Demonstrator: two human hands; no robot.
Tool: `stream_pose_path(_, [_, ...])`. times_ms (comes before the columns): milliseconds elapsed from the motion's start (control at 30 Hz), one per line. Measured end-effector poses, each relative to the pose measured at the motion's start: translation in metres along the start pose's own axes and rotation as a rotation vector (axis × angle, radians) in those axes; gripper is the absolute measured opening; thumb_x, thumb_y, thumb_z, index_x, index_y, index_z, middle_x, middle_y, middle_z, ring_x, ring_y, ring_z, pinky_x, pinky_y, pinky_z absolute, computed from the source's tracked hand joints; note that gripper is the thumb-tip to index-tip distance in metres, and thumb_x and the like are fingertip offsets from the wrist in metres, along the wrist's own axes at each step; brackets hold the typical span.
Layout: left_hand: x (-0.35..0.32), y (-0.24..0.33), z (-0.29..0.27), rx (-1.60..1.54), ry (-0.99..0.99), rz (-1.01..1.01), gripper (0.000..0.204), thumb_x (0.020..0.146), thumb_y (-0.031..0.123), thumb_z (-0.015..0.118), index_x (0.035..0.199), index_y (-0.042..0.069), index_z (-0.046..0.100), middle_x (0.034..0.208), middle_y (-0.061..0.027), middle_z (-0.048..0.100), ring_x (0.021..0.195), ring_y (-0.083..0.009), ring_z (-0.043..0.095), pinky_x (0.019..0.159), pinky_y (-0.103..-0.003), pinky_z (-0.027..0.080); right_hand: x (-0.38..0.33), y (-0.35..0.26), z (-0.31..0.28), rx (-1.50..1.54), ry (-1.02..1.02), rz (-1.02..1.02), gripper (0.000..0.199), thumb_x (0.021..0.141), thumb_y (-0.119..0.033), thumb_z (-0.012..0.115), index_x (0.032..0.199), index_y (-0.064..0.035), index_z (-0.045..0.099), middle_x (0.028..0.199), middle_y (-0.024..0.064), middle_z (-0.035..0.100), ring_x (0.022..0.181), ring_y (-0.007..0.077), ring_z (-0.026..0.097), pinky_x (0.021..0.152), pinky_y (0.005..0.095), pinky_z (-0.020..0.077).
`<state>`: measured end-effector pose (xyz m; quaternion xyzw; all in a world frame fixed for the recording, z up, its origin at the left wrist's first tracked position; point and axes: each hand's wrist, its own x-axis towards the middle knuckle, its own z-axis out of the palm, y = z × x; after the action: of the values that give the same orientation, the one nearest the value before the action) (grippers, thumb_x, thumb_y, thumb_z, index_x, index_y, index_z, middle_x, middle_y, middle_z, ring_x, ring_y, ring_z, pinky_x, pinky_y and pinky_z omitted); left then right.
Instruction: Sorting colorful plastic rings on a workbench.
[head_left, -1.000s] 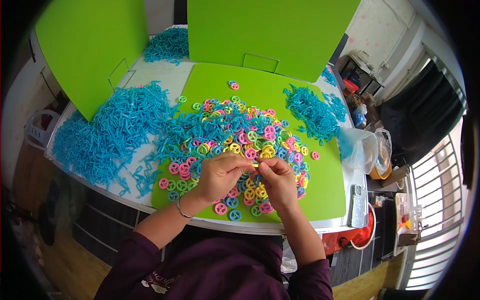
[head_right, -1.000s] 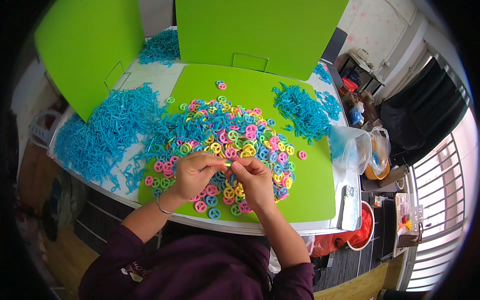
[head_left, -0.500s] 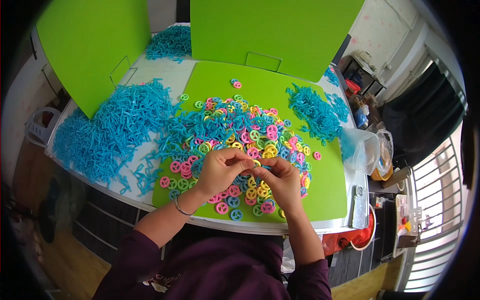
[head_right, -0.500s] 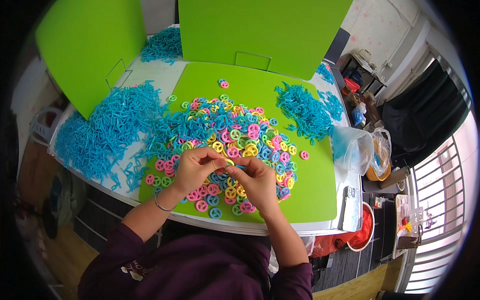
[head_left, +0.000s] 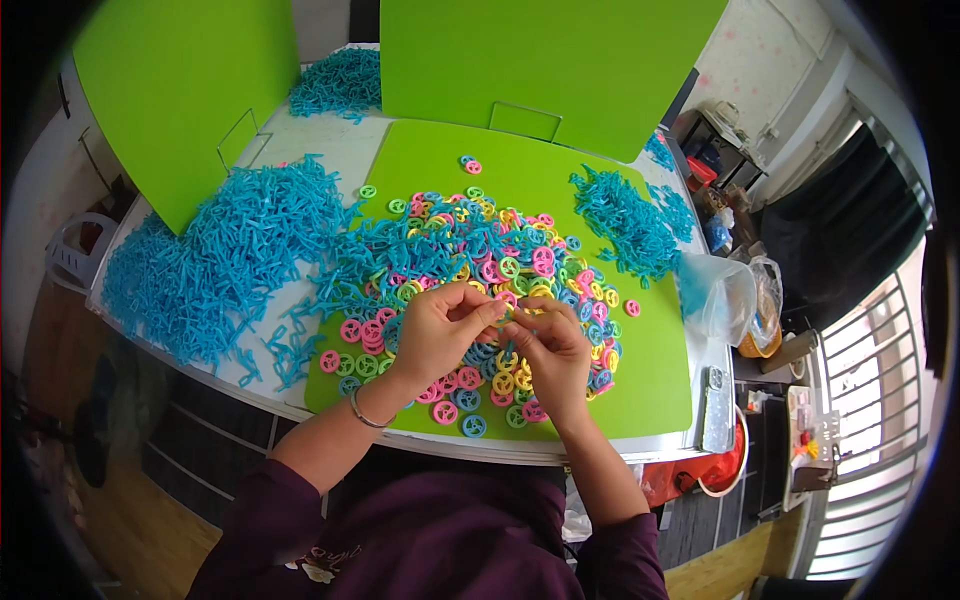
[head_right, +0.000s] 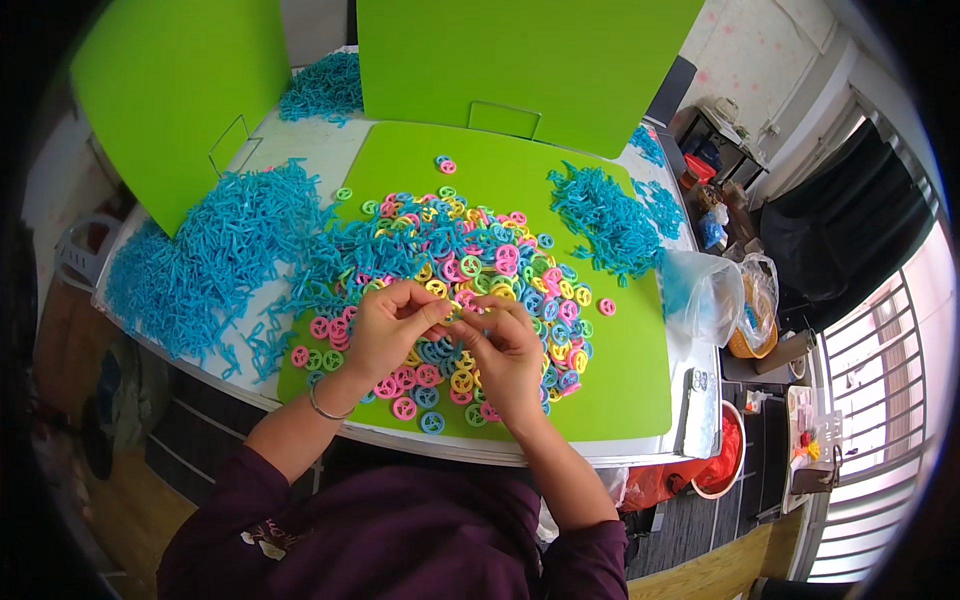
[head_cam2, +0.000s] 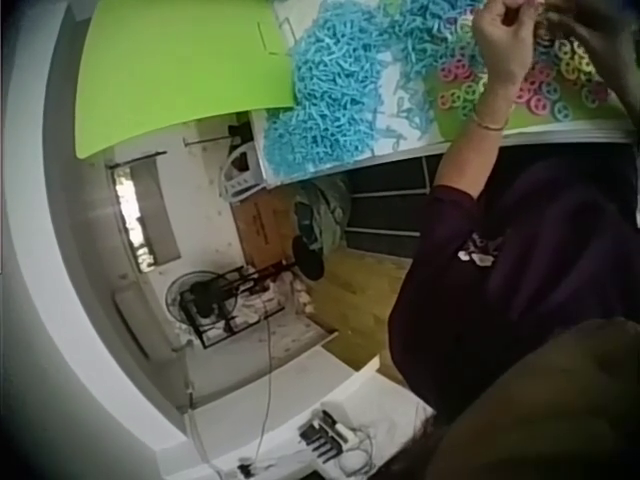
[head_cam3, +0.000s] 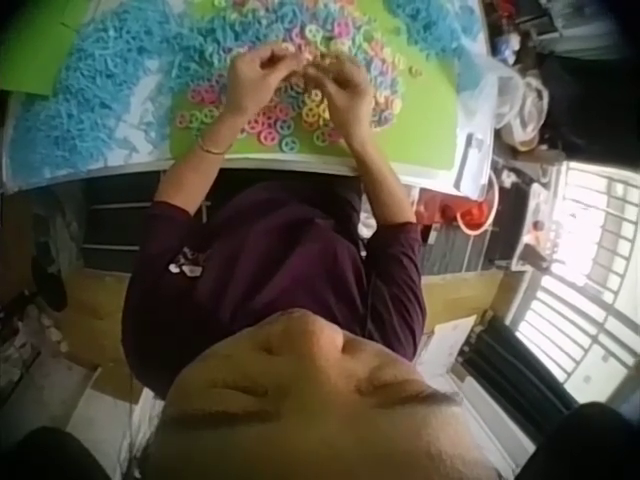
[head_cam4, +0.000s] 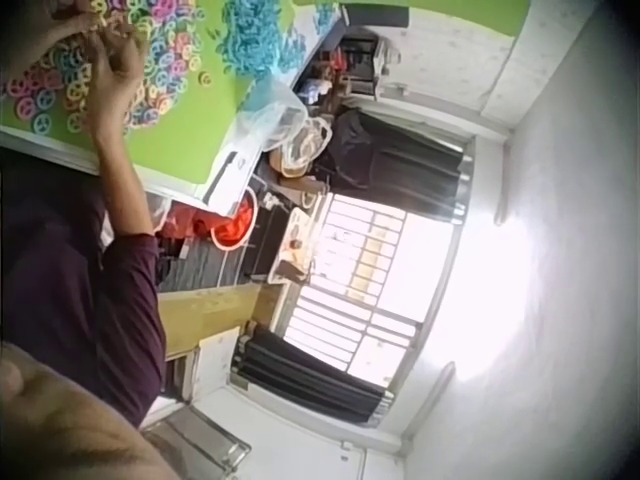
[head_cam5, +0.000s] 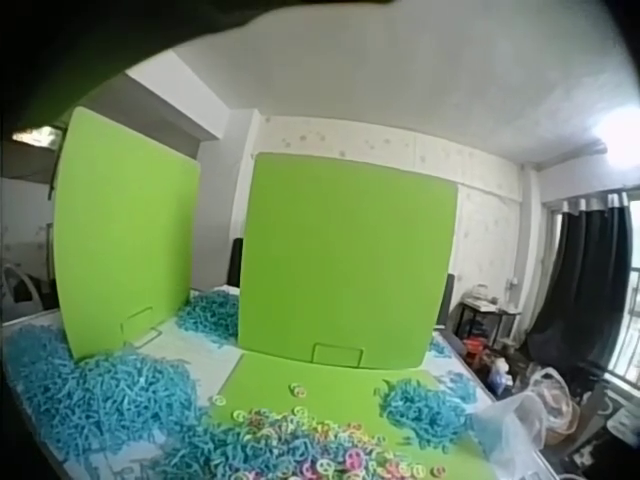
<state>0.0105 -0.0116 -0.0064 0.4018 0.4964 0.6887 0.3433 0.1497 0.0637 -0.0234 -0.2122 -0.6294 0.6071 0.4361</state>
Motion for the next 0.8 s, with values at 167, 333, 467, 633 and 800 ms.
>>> stream_pose_path(167, [-0.002,-0.003,0.003,0.072,0.054,0.045,0.010,0.088,0.008,0.066,0.085,-0.001,0.066,0.073,-0.0047,0.067,0.063,-0.0075,0.063,0.056,-0.020,0.051,0.000,-0.010,0.001,-0.009,-0.003,0.074,0.012,0.086,0.000,0.065,0.097,0.0020,0.061,0.083,0.0058,0.066,0.078,0.0114,0.064,0.065,0.0209,0.0498])
stream_pose_path(333, [-0.005,-0.012,0.008,0.347,0.120,0.212,0.011,0.088,0.010,0.067,0.084,-0.001,0.065,0.071,-0.0041,0.066,0.062,-0.0068,0.063,0.055,-0.020,0.051,0.000,-0.007,0.000,-0.161,0.037,0.062,0.009,0.086,0.001,0.065,0.094,0.0031,0.061,0.087,0.0067,0.067,0.078,0.0103,0.064,0.068,0.0216,0.0506])
stream_pose_path(467, [-0.001,-0.011,0.006,0.187,0.109,0.084,0.011,0.087,0.009,0.067,0.083,-0.001,0.065,0.071,-0.0031,0.066,0.062,-0.0068,0.062,0.056,-0.020,0.051,-0.002,-0.004,-0.003,-0.229,0.015,-0.057,0.010,0.085,0.004,0.065,0.095,0.0031,0.062,0.087,0.0046,0.066,0.079,0.0090,0.064,0.070,0.0209,0.0505])
stream_pose_path(633, [-0.002,-0.010,0.005,0.050,0.089,-0.033,0.010,0.087,0.008,0.067,0.083,-0.001,0.064,0.072,-0.0026,0.065,0.062,-0.0066,0.062,0.056,-0.020,0.051,-0.002,-0.012,-0.002,-0.459,-0.019,-0.170,0.011,0.082,0.006,0.066,0.092,0.0020,0.065,0.086,0.0049,0.066,0.080,0.0087,0.063,0.068,0.0219,0.0506])
stream_pose_path(800, [-0.005,-0.017,0.008,0.243,0.139,0.176,0.015,0.085,0.011,0.070,0.077,0.000,0.064,0.067,-0.0037,0.066,0.056,-0.0052,0.058,0.050,-0.022,0.045,0.001,-0.015,-0.004,-0.494,-0.029,-0.210,0.011,0.079,0.008,0.067,0.088,0.0009,0.067,0.082,0.0049,0.066,0.079,0.0091,0.063,0.065,0.0217,0.0493])
